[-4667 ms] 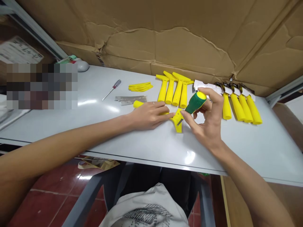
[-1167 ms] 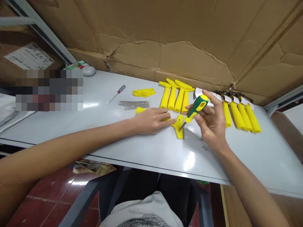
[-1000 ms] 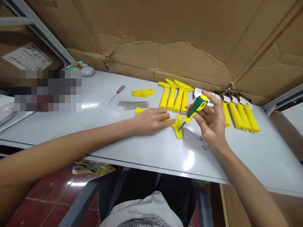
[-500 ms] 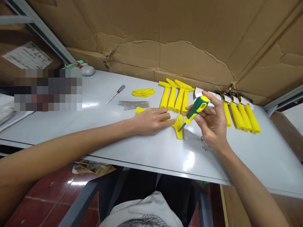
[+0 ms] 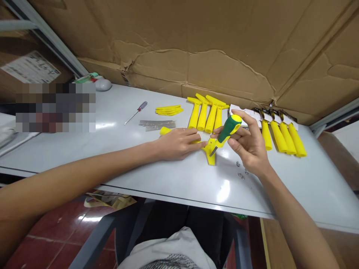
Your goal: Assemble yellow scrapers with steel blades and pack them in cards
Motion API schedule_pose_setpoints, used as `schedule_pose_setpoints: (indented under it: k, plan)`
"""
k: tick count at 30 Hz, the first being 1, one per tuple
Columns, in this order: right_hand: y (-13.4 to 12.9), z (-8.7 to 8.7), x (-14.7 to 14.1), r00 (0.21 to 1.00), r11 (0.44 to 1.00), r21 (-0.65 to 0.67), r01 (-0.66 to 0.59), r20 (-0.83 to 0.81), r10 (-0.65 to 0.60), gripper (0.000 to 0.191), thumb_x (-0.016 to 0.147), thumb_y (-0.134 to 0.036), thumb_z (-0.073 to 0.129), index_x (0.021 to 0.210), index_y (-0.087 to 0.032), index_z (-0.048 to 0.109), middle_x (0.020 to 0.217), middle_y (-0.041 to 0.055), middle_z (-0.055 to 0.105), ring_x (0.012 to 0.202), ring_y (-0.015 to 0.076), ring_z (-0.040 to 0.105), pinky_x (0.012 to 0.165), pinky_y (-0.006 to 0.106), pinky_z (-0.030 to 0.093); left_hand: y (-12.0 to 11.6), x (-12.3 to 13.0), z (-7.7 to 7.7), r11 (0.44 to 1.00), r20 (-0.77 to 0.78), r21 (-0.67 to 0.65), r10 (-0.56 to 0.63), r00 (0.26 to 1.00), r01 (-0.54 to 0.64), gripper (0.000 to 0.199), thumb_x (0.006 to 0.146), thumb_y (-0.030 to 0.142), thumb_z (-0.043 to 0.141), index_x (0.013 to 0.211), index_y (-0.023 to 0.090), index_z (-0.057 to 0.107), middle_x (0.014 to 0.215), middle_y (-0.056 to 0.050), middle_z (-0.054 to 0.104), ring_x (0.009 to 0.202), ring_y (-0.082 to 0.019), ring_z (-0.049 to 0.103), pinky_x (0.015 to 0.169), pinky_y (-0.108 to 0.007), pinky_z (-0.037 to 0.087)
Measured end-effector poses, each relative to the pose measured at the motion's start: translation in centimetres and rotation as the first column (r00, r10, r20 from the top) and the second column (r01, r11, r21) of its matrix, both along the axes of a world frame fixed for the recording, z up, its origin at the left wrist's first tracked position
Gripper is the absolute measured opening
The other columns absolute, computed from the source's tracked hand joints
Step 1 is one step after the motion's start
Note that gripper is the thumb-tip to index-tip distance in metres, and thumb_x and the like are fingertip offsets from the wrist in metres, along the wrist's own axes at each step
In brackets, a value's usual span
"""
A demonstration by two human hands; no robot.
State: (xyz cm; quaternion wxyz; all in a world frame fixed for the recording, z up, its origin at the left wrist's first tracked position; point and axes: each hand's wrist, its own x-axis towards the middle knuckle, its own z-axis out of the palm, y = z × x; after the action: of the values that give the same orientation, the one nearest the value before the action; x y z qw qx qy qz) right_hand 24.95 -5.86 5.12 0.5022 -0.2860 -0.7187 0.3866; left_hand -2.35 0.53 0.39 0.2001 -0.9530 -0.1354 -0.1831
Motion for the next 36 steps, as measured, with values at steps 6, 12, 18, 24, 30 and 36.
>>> schedule_pose_setpoints:
  k: [6, 12, 18, 24, 30, 36]
  plan:
    - [-0.5, 0.1, -0.6, 0.997, 0.991, 0.116, 0.071, 0.017, -0.073, 0.071, 0.087, -0.016, 0.086, 0.146, -0.041, 0.056, 0.123, 0.0040, 0.077, 0.108, 0.0292, 0.082, 0.092, 0.047, 0.071, 0.0, 0.0, 0.0, 1.000, 0.015, 0.014, -0.014, 1.000, 0.013, 0.031, 0.108, 0.017, 0.051, 0.136, 0.016, 0.066, 0.103, -0.009, 0.074, 0.100, -0.022, 0.068, 0.069, -0.031, 0.050]
    - [-0.4, -0.3, -0.8, 0.997, 0.993, 0.087, 0.074, -0.013, -0.073, 0.067, 0.092, -0.019, 0.081, 0.149, -0.042, 0.055, 0.131, 0.0049, 0.076, 0.112, 0.0291, 0.081, 0.097, 0.050, 0.070, 0.0, 0.0, 0.0, 1.000, 0.011, 0.025, -0.004, 1.000, 0.004, 0.032, 0.109, 0.017, 0.049, 0.135, 0.017, 0.066, 0.102, -0.008, 0.073, 0.098, -0.022, 0.068, 0.070, -0.032, 0.051]
    - [-0.3, -0.2, -0.7, 0.999, 0.999, 0.031, 0.039, -0.021, -0.038, 0.061, 0.095, -0.023, 0.078, 0.147, -0.042, 0.053, 0.138, 0.0050, 0.074, 0.113, 0.0277, 0.080, 0.101, 0.053, 0.069, 0.0, -0.1, 0.0, 1.000, 0.011, 0.019, -0.010, 1.000, 0.010, 0.032, 0.108, 0.016, 0.049, 0.136, 0.016, 0.066, 0.103, -0.010, 0.074, 0.100, -0.023, 0.068, 0.072, -0.032, 0.052]
    - [-0.3, -0.1, -0.9, 0.999, 0.998, 0.036, 0.045, -0.002, -0.045, 0.065, 0.092, -0.023, 0.082, 0.147, -0.041, 0.052, 0.119, 0.0031, 0.079, 0.114, 0.0279, 0.080, 0.099, 0.050, 0.070, 0.0, -0.1, 0.0, 1.000, -0.007, -0.006, -0.004, 1.000, 0.004, 0.033, 0.107, 0.016, 0.051, 0.137, 0.015, 0.065, 0.105, -0.010, 0.074, 0.103, -0.024, 0.068, 0.071, -0.032, 0.053]
    - [-0.7, -0.4, -1.4, 0.993, 0.982, 0.147, 0.119, 0.009, -0.121, 0.077, 0.082, -0.023, 0.093, 0.146, -0.042, 0.054, 0.109, 0.0000, 0.077, 0.095, 0.0261, 0.083, 0.087, 0.046, 0.073, 0.0, 0.0, 0.1, 0.999, -0.041, -0.042, 0.022, 0.999, -0.023, 0.035, 0.108, 0.017, 0.049, 0.139, 0.017, 0.064, 0.108, -0.011, 0.074, 0.108, -0.025, 0.067, 0.072, -0.031, 0.052]
    - [-1.3, -1.0, -2.0, 0.969, 0.935, 0.276, 0.222, 0.041, -0.243, 0.069, 0.084, -0.028, 0.091, 0.144, -0.043, 0.059, 0.136, 0.0031, 0.059, 0.093, 0.0205, 0.080, 0.087, 0.043, 0.072, -0.2, 0.0, 0.1, 0.997, -0.040, -0.058, 0.038, 0.998, -0.041, 0.037, 0.106, 0.016, 0.051, 0.141, 0.018, 0.064, 0.111, -0.011, 0.073, 0.109, -0.025, 0.065, 0.070, -0.032, 0.050]
